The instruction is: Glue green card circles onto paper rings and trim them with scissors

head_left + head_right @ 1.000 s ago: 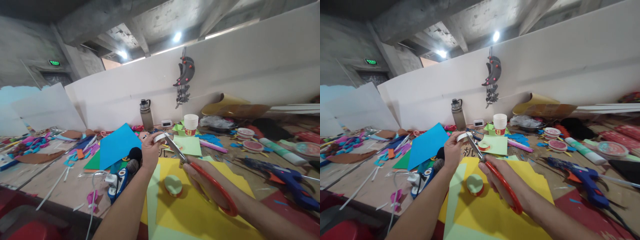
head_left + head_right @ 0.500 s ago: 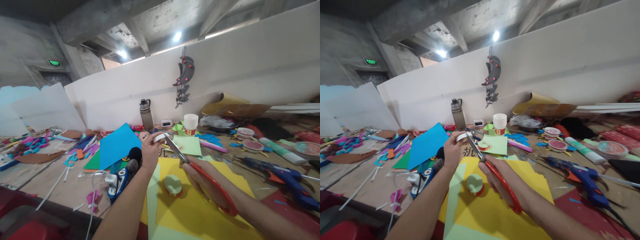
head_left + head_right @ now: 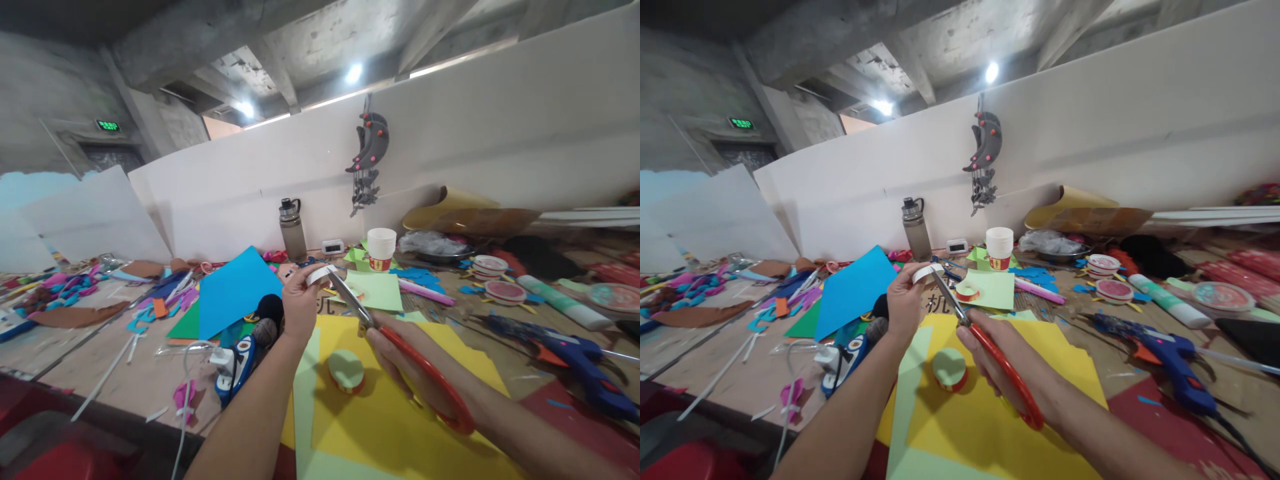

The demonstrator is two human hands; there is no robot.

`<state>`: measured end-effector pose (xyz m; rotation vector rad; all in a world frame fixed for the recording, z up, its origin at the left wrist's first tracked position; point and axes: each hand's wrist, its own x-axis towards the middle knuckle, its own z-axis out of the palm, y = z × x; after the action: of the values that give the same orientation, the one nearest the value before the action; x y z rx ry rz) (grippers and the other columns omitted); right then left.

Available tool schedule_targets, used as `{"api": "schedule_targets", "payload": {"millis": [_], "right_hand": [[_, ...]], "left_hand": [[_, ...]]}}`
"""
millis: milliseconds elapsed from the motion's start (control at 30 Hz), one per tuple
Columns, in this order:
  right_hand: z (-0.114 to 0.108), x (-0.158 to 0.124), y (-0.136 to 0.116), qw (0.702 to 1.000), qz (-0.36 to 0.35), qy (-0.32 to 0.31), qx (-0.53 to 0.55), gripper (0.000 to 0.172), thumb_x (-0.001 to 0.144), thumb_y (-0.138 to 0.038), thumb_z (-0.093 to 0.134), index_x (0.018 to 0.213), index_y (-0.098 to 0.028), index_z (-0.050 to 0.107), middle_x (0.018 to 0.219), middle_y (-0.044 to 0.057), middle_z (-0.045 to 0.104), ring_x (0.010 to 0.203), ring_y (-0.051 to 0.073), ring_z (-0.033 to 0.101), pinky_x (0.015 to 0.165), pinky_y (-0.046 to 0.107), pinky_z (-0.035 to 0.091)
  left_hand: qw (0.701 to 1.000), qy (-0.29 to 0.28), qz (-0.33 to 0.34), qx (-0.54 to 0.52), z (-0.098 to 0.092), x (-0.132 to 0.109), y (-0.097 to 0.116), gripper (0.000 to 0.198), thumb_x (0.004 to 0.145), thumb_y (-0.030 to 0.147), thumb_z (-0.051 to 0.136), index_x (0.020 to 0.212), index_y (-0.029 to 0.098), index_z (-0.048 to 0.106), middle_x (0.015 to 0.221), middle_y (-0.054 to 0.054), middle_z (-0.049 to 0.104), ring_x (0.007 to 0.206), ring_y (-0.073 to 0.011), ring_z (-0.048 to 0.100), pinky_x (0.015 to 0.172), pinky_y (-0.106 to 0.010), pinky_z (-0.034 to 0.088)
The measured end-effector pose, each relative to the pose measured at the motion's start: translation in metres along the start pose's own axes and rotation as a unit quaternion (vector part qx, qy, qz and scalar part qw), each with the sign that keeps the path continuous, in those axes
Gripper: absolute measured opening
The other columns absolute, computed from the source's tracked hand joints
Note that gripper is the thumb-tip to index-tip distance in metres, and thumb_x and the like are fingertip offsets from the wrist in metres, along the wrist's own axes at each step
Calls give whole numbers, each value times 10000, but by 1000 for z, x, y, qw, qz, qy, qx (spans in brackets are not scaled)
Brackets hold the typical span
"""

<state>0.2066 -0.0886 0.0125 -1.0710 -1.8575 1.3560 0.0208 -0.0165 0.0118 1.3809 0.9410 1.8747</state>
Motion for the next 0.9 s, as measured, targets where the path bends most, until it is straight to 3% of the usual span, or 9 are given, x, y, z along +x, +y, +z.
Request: {"api": "schedule_targets", "payload": {"millis": [467, 900], "right_hand": [[1, -1, -3, 1000, 3, 3, 23, 453, 906, -670, 364, 781, -235, 388, 488, -91, 413, 378, 65, 354, 359, 184, 327], [1, -1, -3, 1000, 19, -2, 22, 415, 931, -626, 354, 793, -237, 384, 509, -90, 412, 389, 66, 351, 360, 186, 327]], "left_hand": [[1000, -5, 2, 6, 0, 0, 0, 192, 713, 288, 733, 882, 198, 753, 898, -39, 704, 838, -180, 664, 750, -336, 604], [1000, -8, 4, 6, 0, -1, -1, 194, 722, 290, 729, 889, 194, 752, 920, -43, 702, 856, -186, 667, 749, -330, 602]]}}
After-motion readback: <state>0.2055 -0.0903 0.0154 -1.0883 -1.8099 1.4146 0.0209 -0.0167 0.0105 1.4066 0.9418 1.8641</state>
